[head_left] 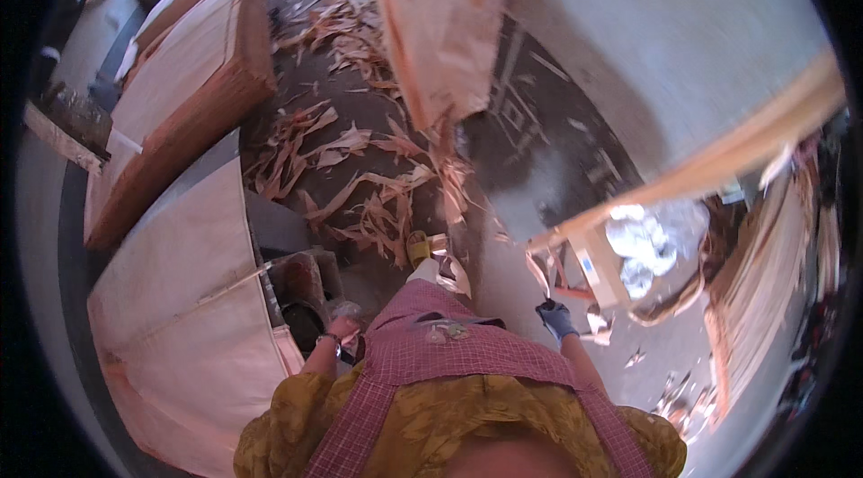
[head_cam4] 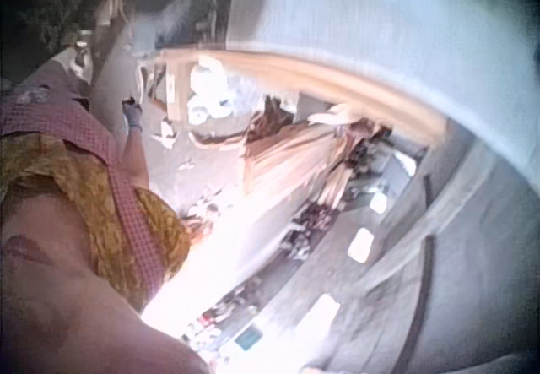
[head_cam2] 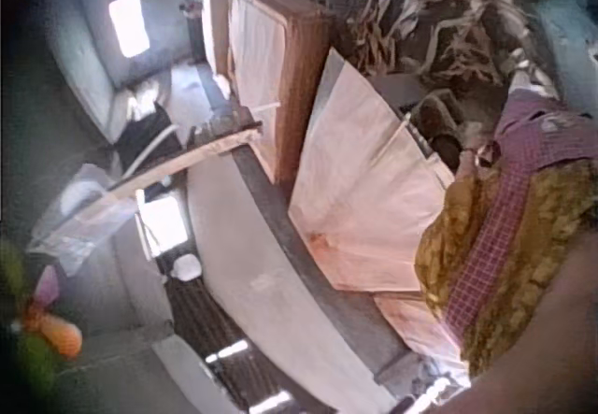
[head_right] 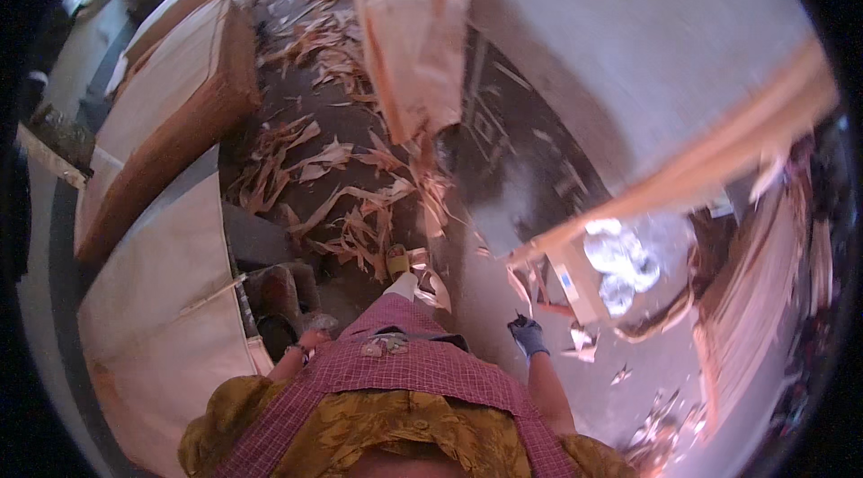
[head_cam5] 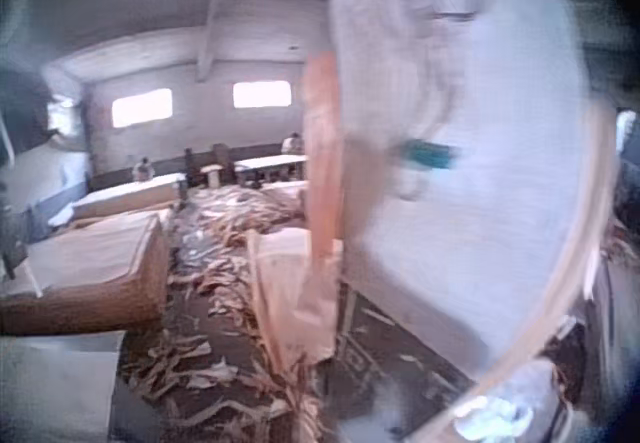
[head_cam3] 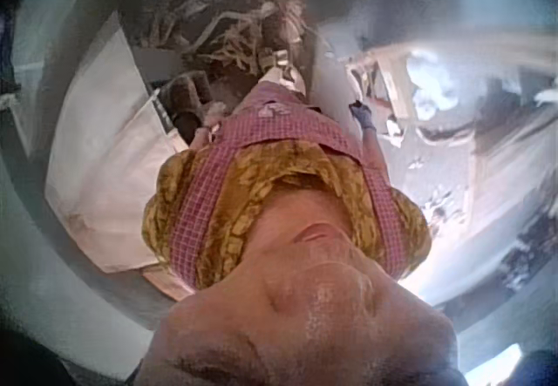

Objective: The person handles wood veneer sheets by lifting them from a stack, moving them to a work surface, and using a small blade to trim and patch sections.

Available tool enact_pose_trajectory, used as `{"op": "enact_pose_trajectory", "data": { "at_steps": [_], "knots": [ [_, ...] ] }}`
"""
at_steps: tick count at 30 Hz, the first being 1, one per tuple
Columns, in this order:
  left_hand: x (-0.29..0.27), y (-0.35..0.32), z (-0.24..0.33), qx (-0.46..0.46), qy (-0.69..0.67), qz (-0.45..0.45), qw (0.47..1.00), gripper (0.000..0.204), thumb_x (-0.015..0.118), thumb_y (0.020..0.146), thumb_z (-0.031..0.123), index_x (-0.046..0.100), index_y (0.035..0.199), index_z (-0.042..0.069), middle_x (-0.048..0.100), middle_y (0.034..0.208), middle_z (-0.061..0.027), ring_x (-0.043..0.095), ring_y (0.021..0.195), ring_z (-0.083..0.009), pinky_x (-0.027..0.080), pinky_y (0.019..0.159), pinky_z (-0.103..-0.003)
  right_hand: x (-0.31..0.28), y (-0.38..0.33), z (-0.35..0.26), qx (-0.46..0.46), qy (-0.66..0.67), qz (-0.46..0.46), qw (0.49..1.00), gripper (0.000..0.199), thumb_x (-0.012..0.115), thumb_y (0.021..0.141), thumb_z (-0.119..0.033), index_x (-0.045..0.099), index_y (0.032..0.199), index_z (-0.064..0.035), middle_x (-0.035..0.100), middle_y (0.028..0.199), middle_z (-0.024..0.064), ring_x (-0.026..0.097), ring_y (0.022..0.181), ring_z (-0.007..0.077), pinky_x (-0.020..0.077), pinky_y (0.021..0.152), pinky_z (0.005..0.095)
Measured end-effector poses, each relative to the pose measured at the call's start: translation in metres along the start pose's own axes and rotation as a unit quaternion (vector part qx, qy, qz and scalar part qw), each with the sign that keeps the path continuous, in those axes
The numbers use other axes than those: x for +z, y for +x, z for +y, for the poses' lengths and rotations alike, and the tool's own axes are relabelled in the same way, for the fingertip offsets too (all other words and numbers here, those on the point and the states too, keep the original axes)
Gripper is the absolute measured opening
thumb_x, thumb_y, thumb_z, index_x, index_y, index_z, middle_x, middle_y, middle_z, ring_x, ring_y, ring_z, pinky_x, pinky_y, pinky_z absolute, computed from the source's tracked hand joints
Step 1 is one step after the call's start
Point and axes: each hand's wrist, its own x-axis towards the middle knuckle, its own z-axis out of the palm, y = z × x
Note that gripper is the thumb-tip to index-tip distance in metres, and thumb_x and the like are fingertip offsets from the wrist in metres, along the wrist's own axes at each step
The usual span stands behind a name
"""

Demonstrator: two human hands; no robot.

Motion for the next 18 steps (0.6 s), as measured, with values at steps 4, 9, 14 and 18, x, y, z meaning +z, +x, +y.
{"op": "enact_pose_trajectory", "data": {
  "at_steps": [4,9,14,18],
  "knots": [
    [0.007,0.066,-0.054,-0.028,-0.186,0.028,0.982,0.027,0.061,0.088,0.028,0.070,0.098,0.005,0.071,0.092,-0.0103,0.067,0.078,-0.0265,0.053,0.072,-0.041,0.004,0.137,-0.143,-0.181,-0.116,-0.072,0.974,0.031,0.063,0.083,-0.037,0.065,0.088,-0.0062,0.066,0.079,0.0156,0.064,0.072,0.0322,0.0506,0.067,0.0435],
    [-0.085,0.130,-0.050,0.100,-0.311,0.119,0.938,0.026,0.065,0.088,0.024,0.067,0.100,0.001,0.069,0.087,-0.0058,0.064,0.071,-0.0213,0.052,0.062,-0.036,0.014,0.286,-0.329,-0.191,-0.097,-0.109,0.971,0.036,0.061,0.085,-0.041,0.064,0.092,-0.0059,0.067,0.078,0.0189,0.066,0.079,0.0358,0.0502,0.071,0.0482],
    [-0.268,0.098,0.071,0.005,-0.516,0.191,0.835,0.022,0.062,0.091,0.021,0.063,0.105,0.004,0.064,0.080,-0.0028,0.060,0.065,-0.0110,0.049,0.054,-0.026,-0.002,0.471,-0.448,-0.175,-0.086,0.092,0.976,0.050,0.061,0.085,-0.046,0.057,0.110,-0.0033,0.064,0.103,0.0272,0.061,0.096,0.0458,0.0492,0.083,0.0530],
    [-0.336,0.112,0.074,-0.017,-0.471,0.208,0.857,0.026,0.060,0.093,0.021,0.059,0.113,0.004,0.064,0.087,-0.0041,0.063,0.069,-0.0129,0.052,0.057,-0.028,-0.064,0.589,-0.538,-0.087,-0.037,0.118,0.988,0.062,0.067,0.084,-0.042,0.048,0.127,-0.0003,0.059,0.119,0.0257,0.055,0.111,0.0439,0.0466,0.093,0.0471]
  ]
}}
